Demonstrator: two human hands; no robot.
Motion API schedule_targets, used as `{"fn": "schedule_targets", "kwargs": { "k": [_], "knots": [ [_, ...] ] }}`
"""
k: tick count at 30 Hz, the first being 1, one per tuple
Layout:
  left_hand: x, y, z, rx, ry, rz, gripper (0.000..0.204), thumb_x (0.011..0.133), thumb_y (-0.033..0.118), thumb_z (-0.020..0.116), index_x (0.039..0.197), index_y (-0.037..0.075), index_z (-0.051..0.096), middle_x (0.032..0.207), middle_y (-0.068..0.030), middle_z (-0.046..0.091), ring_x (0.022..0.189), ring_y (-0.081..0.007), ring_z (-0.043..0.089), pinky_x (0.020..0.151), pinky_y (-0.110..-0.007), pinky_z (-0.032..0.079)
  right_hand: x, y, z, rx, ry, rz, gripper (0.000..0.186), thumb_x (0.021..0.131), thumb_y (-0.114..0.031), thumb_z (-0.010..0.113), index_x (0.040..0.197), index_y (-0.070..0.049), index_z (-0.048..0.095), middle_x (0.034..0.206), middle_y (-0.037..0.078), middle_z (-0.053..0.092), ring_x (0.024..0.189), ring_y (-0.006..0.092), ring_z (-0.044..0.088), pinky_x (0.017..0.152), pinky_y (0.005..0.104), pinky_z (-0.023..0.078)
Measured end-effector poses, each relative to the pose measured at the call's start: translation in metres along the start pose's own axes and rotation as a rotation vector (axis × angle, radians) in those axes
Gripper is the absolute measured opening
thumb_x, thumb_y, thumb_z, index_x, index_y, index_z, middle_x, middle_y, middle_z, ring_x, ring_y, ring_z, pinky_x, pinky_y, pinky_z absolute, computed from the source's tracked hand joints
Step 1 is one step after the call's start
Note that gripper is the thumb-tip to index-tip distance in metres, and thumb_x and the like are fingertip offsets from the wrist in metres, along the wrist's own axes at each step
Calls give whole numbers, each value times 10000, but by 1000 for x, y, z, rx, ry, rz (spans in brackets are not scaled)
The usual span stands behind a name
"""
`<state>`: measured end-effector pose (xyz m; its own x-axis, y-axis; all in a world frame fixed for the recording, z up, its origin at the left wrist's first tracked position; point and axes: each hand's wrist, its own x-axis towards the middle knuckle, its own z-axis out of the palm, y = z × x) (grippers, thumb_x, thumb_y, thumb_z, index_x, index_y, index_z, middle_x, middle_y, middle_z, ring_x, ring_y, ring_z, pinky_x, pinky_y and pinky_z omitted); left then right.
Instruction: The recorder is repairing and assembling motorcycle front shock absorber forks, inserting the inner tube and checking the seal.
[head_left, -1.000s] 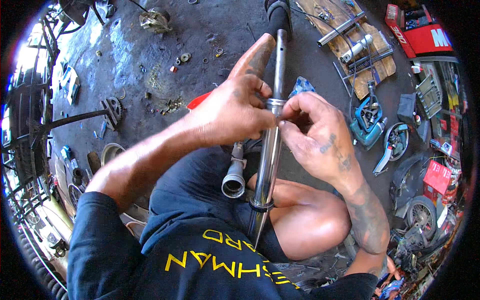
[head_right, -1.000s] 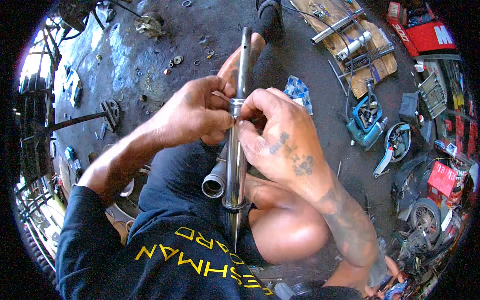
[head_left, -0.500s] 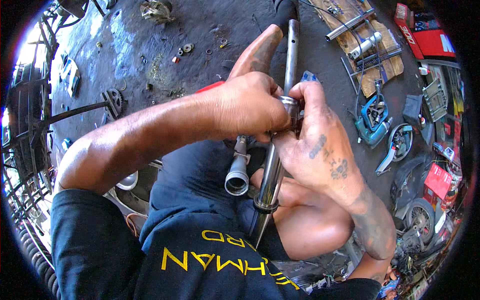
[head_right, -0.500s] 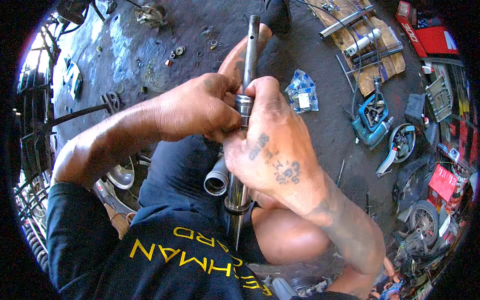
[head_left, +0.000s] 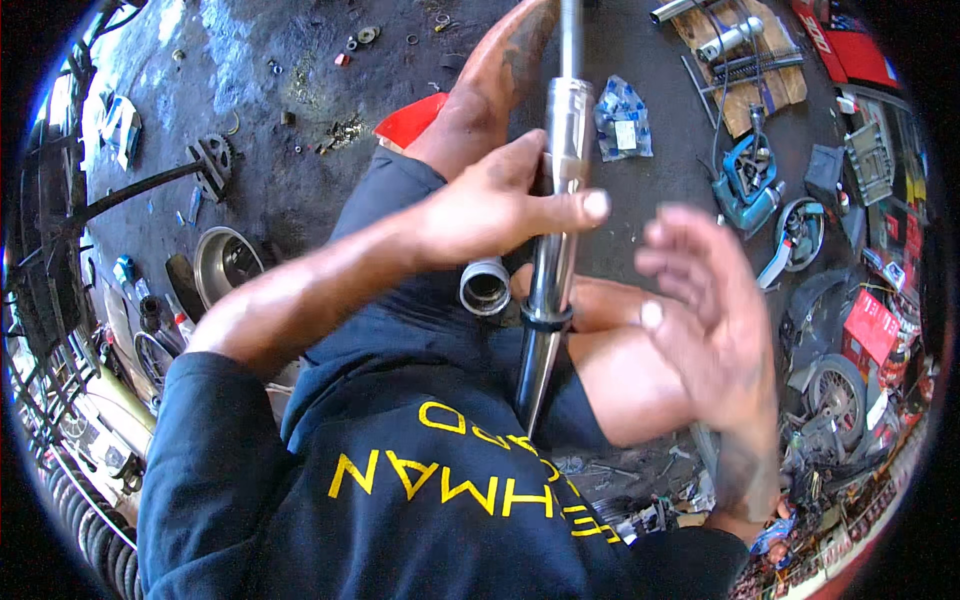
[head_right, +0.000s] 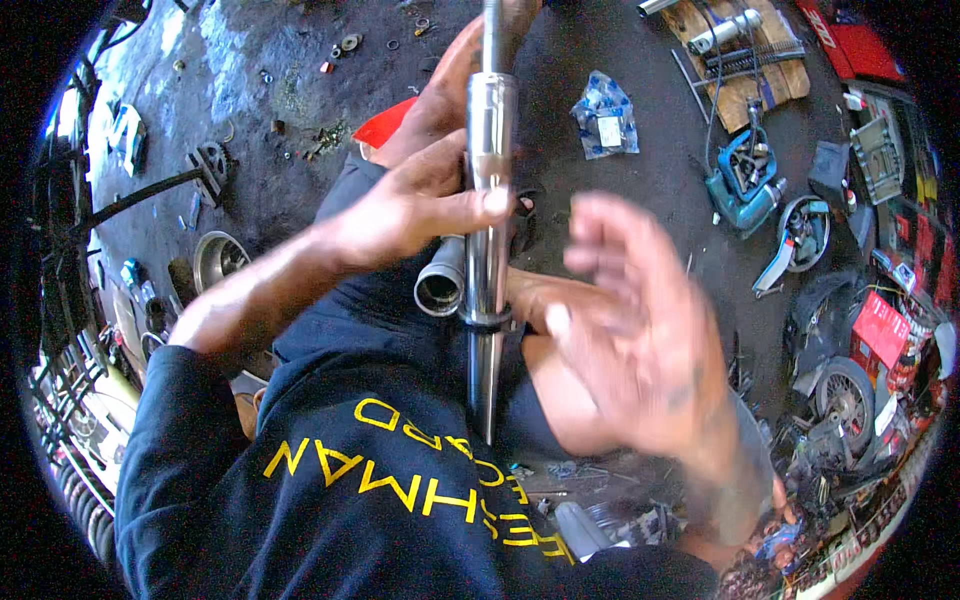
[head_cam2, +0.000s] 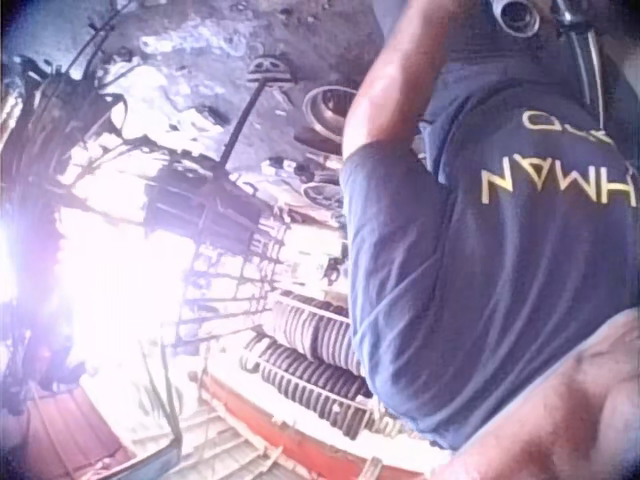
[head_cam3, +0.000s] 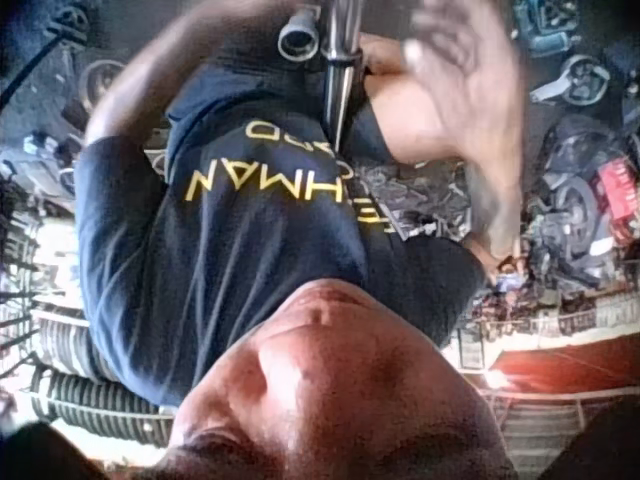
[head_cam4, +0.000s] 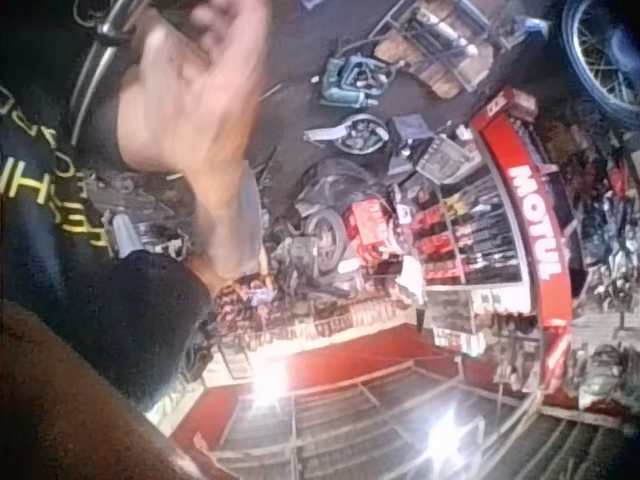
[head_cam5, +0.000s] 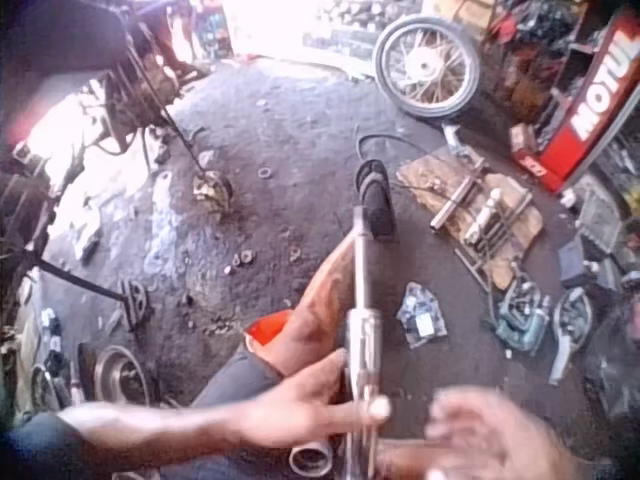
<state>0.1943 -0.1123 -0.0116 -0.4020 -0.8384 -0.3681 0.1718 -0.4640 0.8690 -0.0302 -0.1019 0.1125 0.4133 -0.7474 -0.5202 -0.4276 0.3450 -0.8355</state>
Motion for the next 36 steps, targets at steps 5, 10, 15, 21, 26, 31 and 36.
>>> {"fn": "schedule_targets", "kwargs": {
  "k": [5, 10, 15, 21, 26, 31, 36],
  "knots": [
    [4, -12, 40, -452, 293, -6, 404, 981, 424, 620, 1077, 50, 503, 823, -69, 594, 597, -178, 621, 528, -326, 534, -66, 68, 102, -163, 201, 16, 751, 884, -127, 720, 1484, 40, 300, 1286, 218, 560, 1169, 296, 587, 1001, 414, 483],
    [-11, 4, 41, -570, 63, -3, 369, 992, 391, 614, 1100, 51, 521, 896, -93, 610, 706, -194, 657, 638, -341, 561, -88, 108, 156, 52, 381, 122, 645, 896, -83, 683, 1449, -17, 358, 1097, 154, 630, 994, 232, 635, 889, 362, 502],
    [-57, -2, -31, 861, -393, 317, 856, 717, 297, 857, 1396, -27, 447, 1219, -238, 610, 1207, -359, 584, 1057, -409, 457, -157, 78, 129, 145, 476, 237, 653, 867, -2, 685, 1454, -25, 402, 1011, -14, 559, 838, 47, 494, 755, 217, 447],
    [-68, -85, -33, 910, -321, 344, 691, 674, 157, 842, 1282, 23, 542, 1226, -199, 620, 1178, -375, 593, 1013, -421, 482, -225, 62, 105, -98, 539, 405, 613, 795, 26, 676, 1385, -13, 514, 1001, 3, 643, 887, 82, 570, 808, 252, 477],
    [-37, -99, -17, 737, -170, 394, 546, 730, 150, 810, 1212, 20, 590, 1082, -162, 683, 1036, -270, 676, 907, -376, 534, -257, 25, 82, -630, 531, 345, 603, 750, -29, 687, 1338, -60, 561, 954, 142, 693, 813, 176, 669, 765, 310, 525],
    [-21, -90, -17, 673, -137, 277, 599, 738, 168, 812, 1265, 16, 571, 1116, -167, 690, 1075, -255, 670, 948, -358, 521, -279, -16, 71, -954, 441, 358, 649, 716, -4, 664, 1355, -57, 566, 1070, 207, 684, 932, 332, 699, 816, 372, 538],
    [-19, -95, -20, 653, -176, 274, 603, 730, 171, 817, 1260, 11, 578, 1132, -165, 688, 1084, -250, 662, 960, -352, 511, -280, -29, 71, -910, 450, 482, 647, 707, 12, 634, 1346, -66, 575, 1082, 219, 679, 925, 365, 692, 793, 381, 538]
  ]
}}
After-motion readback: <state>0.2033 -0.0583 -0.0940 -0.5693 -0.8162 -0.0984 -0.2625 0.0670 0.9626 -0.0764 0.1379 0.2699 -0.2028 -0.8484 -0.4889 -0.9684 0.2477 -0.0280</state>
